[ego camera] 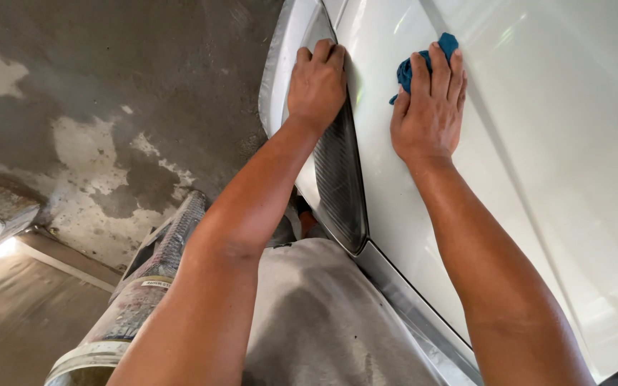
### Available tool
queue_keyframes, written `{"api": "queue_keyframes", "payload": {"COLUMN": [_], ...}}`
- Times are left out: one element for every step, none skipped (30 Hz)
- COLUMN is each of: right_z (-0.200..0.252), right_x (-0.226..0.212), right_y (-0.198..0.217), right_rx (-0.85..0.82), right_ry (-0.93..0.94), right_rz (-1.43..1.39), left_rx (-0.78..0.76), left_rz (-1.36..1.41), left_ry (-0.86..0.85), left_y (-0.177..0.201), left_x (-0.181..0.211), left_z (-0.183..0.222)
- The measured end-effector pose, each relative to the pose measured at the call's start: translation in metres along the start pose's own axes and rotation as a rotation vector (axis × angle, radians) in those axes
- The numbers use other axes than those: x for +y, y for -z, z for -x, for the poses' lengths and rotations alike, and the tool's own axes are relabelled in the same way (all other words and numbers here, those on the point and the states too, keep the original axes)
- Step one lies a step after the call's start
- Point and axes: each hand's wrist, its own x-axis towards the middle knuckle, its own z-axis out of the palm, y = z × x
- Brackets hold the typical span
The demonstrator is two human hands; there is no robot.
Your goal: The person cleans the headlight of a white car using a blue cloth and a black sanding block. They repeatedly wipe the headlight surface, dip the cloth into a bucket of water, and continue scrubbing the area.
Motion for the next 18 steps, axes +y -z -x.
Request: {"api": "queue_keyframes", "payload": {"right_z": [0.0, 0.004, 0.002, 0.0, 0.001, 0.002, 0.002, 0.002, 0.001, 0.0, 0.002, 0.003, 0.002, 0.004, 0.004, 0.004, 0.002, -0.001], "right_x": [-0.001, -0.003, -0.003, -0.002, -0.003, -0.004, -0.005, -0.004, -0.004, -0.003, -0.003, -0.002, -0.002, -0.003, -0.004, -0.004, -0.004, -0.003], "right_y": [0.001, 0.001, -0.001, -0.003, 0.001, 0.004, 0.003, 0.0, 0.001, 0.002, 0.0, -0.001, 0.0, 0.001, -0.001, -0.003, 0.0, 0.003], "right_rx": [-0.006, -0.011, -0.003, 0.004, -0.002, -0.009, -0.012, -0.013, -0.002, 0.009, 0.006, 0.009, 0.017, 0.017, 0.016, 0.016, 0.019, 0.018], "right_ry": [-0.003, -0.002, -0.003, -0.005, -0.007, -0.007, -0.007, -0.009, -0.007, -0.006, -0.008, -0.005, -0.002, -0.002, -0.004, -0.005, -0.007, -0.012], "right_rz": [-0.004, -0.008, -0.004, -0.001, -0.001, -0.004, -0.007, -0.007, -0.01, -0.012, -0.012, -0.01, -0.008, -0.009, -0.007, -0.004, -0.003, -0.003], "left_rx": [0.047, 0.043, 0.045, 0.046, 0.04, 0.036, 0.035, 0.033, 0.023, 0.013, 0.009, 0.005, 0.005, 0.004, 0.017, 0.029, 0.03, 0.04], "left_rz": [0.005, 0.002, 0.028, 0.054, 0.055, 0.076, 0.096, 0.096, 0.079, 0.061, 0.063, 0.028, -0.009, -0.01, 0.029, 0.069, 0.069, 0.105], "left_ry": [0.006, 0.009, 0.004, -0.002, 0.001, -0.006, -0.016, -0.017, -0.008, 0.001, 0.002, -0.016, -0.035, -0.035, -0.006, 0.023, 0.02, -0.003], "left_y": [-0.001, 0.005, 0.007, 0.009, 0.014, 0.019, 0.021, 0.015, 0.011, 0.007, 0.002, -0.002, -0.003, 0.002, 0.007, 0.011, 0.016, 0.021], "left_x": [-0.002, 0.004, 0.009, 0.013, 0.017, 0.021, 0.023, 0.015, 0.009, 0.004, -0.001, -0.006, -0.01, -0.002, 0.004, 0.01, 0.016, 0.022], "left_z": [-0.002, 0.014, 0.021, 0.028, 0.032, 0.037, 0.041, 0.033, 0.023, 0.014, 0.009, 0.004, -0.004, 0.006, 0.013, 0.02, 0.028, 0.036]}}
